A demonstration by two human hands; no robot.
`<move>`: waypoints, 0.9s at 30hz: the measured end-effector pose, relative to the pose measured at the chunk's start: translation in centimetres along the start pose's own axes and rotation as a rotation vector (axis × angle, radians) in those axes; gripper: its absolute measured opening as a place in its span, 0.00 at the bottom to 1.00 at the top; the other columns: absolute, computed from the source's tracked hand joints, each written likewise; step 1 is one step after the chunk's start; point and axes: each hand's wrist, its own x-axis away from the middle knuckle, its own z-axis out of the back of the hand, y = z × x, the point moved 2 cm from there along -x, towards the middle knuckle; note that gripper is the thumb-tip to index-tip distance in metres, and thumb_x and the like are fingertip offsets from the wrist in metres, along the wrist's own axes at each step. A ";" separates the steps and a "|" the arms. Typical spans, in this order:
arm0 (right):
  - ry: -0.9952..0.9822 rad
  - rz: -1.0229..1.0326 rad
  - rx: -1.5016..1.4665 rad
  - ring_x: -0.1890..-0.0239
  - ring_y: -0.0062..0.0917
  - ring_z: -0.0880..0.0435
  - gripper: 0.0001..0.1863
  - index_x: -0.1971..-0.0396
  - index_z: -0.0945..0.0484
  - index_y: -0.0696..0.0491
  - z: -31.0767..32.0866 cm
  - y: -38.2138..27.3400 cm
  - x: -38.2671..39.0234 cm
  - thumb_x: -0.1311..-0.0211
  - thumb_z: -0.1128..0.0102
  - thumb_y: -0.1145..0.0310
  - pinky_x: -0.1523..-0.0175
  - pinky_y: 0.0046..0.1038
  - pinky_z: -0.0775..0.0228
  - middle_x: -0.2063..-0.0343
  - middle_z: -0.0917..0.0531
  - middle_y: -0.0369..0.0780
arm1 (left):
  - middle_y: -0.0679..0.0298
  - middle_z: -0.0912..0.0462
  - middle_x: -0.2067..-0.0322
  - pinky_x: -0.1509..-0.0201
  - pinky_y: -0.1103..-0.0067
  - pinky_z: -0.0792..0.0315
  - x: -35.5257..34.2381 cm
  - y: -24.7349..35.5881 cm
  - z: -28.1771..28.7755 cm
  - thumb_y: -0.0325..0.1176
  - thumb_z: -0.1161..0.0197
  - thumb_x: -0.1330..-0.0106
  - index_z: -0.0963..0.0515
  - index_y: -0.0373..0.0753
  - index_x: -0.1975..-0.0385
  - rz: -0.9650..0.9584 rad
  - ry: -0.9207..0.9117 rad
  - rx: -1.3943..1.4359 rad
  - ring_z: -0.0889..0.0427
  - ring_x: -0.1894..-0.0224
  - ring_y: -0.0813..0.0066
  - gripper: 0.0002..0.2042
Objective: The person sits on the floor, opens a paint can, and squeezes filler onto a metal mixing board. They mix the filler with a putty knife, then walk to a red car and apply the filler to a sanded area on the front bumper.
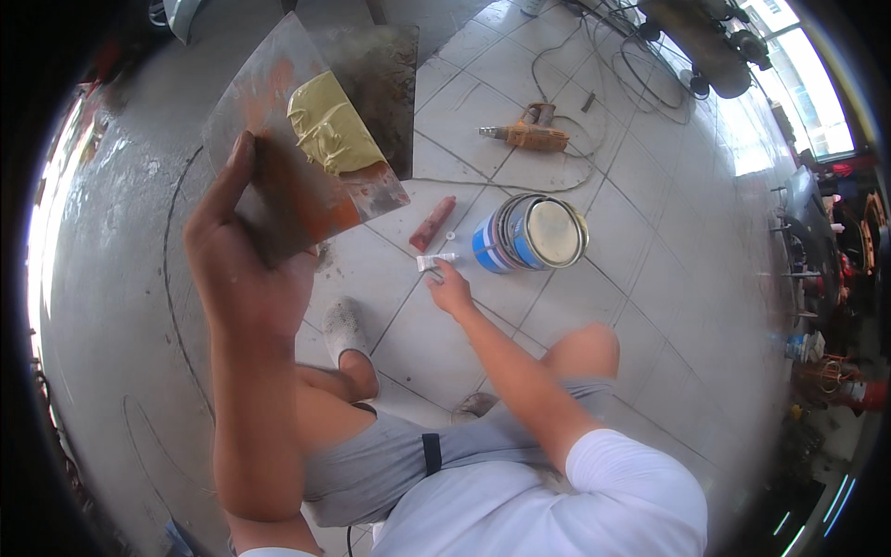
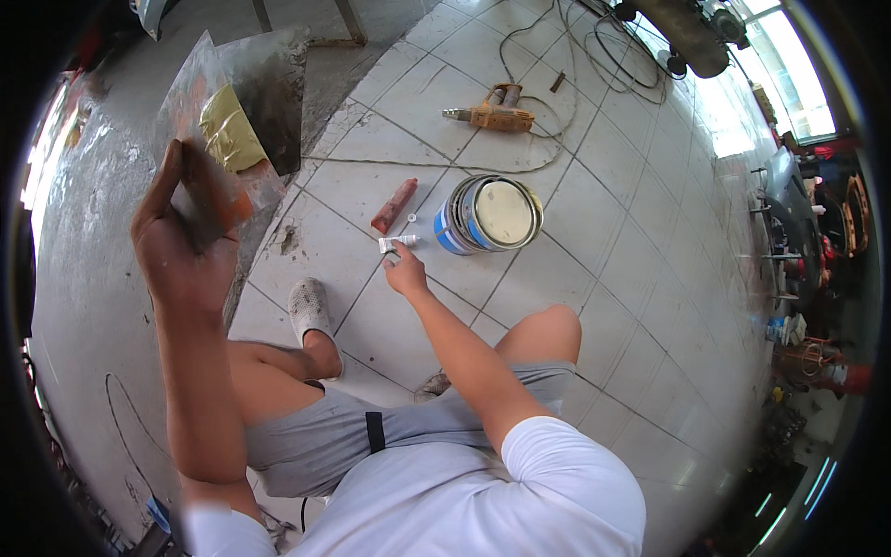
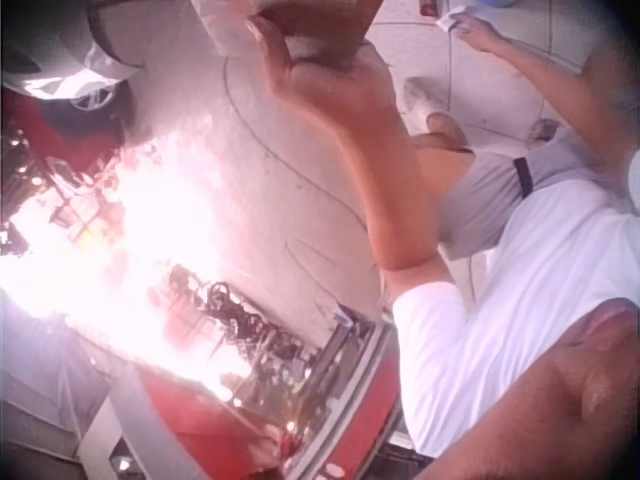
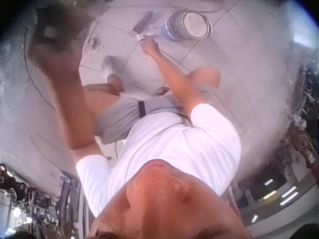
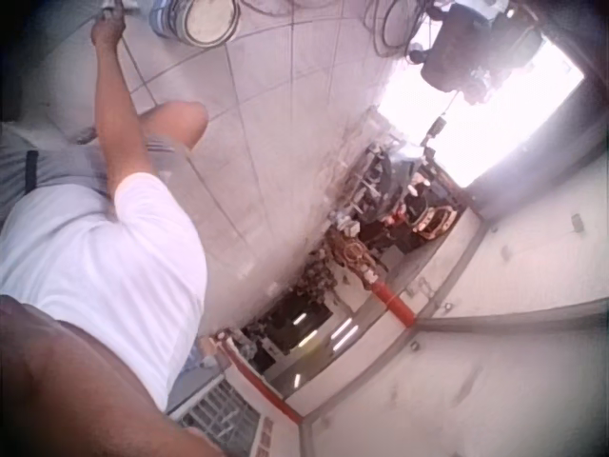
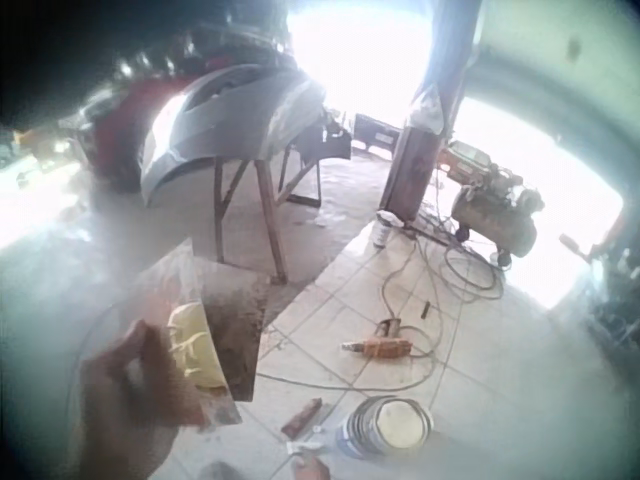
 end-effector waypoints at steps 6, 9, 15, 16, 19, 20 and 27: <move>0.227 -0.178 -0.037 0.41 0.51 0.19 0.26 0.37 0.24 0.45 -5.5 6.2 -9.7 0.32 0.36 0.55 0.36 0.44 0.27 0.44 0.17 0.52 | 0.59 0.20 0.52 0.35 0.67 0.25 2.1 -0.2 0.8 0.35 0.39 0.24 0.24 0.32 0.46 0.096 -0.120 0.113 0.19 0.47 0.70 0.14; 0.165 -0.117 0.192 0.45 0.50 0.17 0.19 0.44 0.22 0.48 -5.4 3.6 -8.3 0.31 0.36 0.59 0.40 0.44 0.25 0.51 0.16 0.53 | 0.60 0.19 0.53 0.36 0.68 0.25 2.8 0.0 2.8 0.34 0.40 0.23 0.24 0.32 0.46 0.088 -0.077 0.108 0.18 0.49 0.71 0.14; 0.181 0.072 -0.585 0.62 0.29 0.13 0.14 0.47 0.23 0.52 0.7 -3.4 -3.1 0.29 0.36 0.69 0.59 0.31 0.21 0.59 0.17 0.44 | 0.61 0.19 0.51 0.36 0.68 0.27 1.7 0.3 3.4 0.35 0.38 0.24 0.25 0.33 0.46 0.044 0.002 0.015 0.19 0.47 0.70 0.15; 0.112 0.099 -0.760 0.64 0.26 0.14 0.14 0.46 0.23 0.52 3.3 -5.8 -1.9 0.28 0.37 0.70 0.62 0.29 0.21 0.59 0.17 0.43 | 0.61 0.20 0.51 0.35 0.68 0.28 1.4 0.0 2.8 0.36 0.38 0.25 0.25 0.34 0.45 0.043 0.030 -0.016 0.20 0.46 0.69 0.15; -0.085 0.331 -0.827 0.66 0.21 0.15 0.16 0.42 0.24 0.55 10.4 -12.3 1.2 0.27 0.39 0.73 0.63 0.25 0.22 0.60 0.16 0.39 | 0.60 0.20 0.50 0.33 0.66 0.31 1.3 -0.2 1.7 0.39 0.35 0.27 0.26 0.34 0.45 0.047 0.110 -0.062 0.21 0.44 0.66 0.18; -0.099 0.408 -0.794 0.66 0.20 0.15 0.16 0.43 0.23 0.58 12.8 -14.3 1.6 0.27 0.39 0.75 0.62 0.25 0.23 0.61 0.15 0.38 | 0.60 0.21 0.49 0.33 0.66 0.32 1.2 -0.1 1.4 0.39 0.34 0.28 0.26 0.34 0.45 0.052 0.133 -0.069 0.22 0.43 0.65 0.19; 0.327 1.237 0.237 0.60 0.31 0.11 0.18 0.46 0.18 0.56 28.4 -29.4 11.6 0.36 0.32 0.78 0.57 0.29 0.21 0.58 0.11 0.43 | 0.56 0.19 0.53 0.36 0.65 0.26 1.2 -2.1 -0.2 0.38 0.34 0.28 0.26 0.32 0.46 0.186 0.035 -0.083 0.18 0.48 0.61 0.19</move>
